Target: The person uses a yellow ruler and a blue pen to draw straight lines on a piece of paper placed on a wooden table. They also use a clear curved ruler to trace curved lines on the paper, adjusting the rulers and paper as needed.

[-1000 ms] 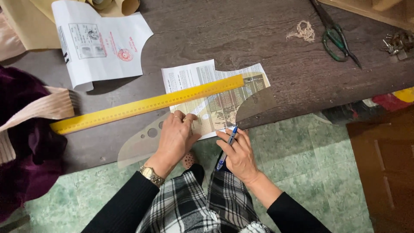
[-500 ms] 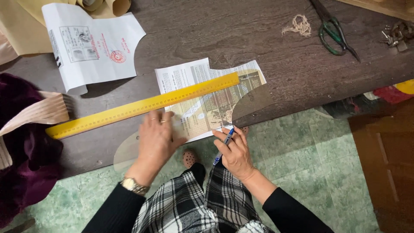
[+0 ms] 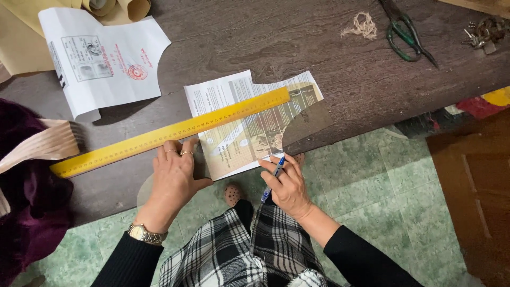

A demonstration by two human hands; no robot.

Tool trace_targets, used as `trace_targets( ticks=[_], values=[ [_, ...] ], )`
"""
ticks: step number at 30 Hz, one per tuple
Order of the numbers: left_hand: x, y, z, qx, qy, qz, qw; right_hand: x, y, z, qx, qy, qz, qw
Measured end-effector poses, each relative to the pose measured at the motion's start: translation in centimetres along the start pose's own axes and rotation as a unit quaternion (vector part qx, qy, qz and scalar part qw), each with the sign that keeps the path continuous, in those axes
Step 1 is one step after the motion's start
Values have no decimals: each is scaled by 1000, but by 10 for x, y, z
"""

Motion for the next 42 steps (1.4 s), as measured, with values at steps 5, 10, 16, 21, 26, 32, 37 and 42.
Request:
trace_targets(
  ticks=[5,10,16,21,26,32,37,42],
  values=[
    [6,-4,-5,0,6,-12,1000,-2,2,-1,-1,-5,-3,1000],
    [2,0,1,-7,26,-26,999,-2,1,-1,-9,-7,0,1000],
    [-6,11,9,-29,87,-82,992,-2,-1,1,-11,-12,3,1000],
    [-1,16,12,-19,209,-93,973,-1,-1,0,-16,-8,9,1000],
    [10,8,32,-54,223,-80,970,0,-1,2,-21,-7,0,1000],
    [35,-28,83,-197,240,-101,945,0,0,2,-25,-4,5,1000],
    [51,-63,103,-254,236,-75,935,0,-2,5,-26,-2,13,1000],
    [60,-80,100,-191,204,5,960,1,-5,5,15,-6,34,999]
  ],
)
Point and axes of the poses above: each hand's wrist, its own y-axis away from the middle knuckle, its own z-axis out of the back of the hand, x = y × z, the point moved 5 cm from there along -y, towards the middle knuckle, and after that the axes turned 9 degrees about y, right-handed, at the moved point
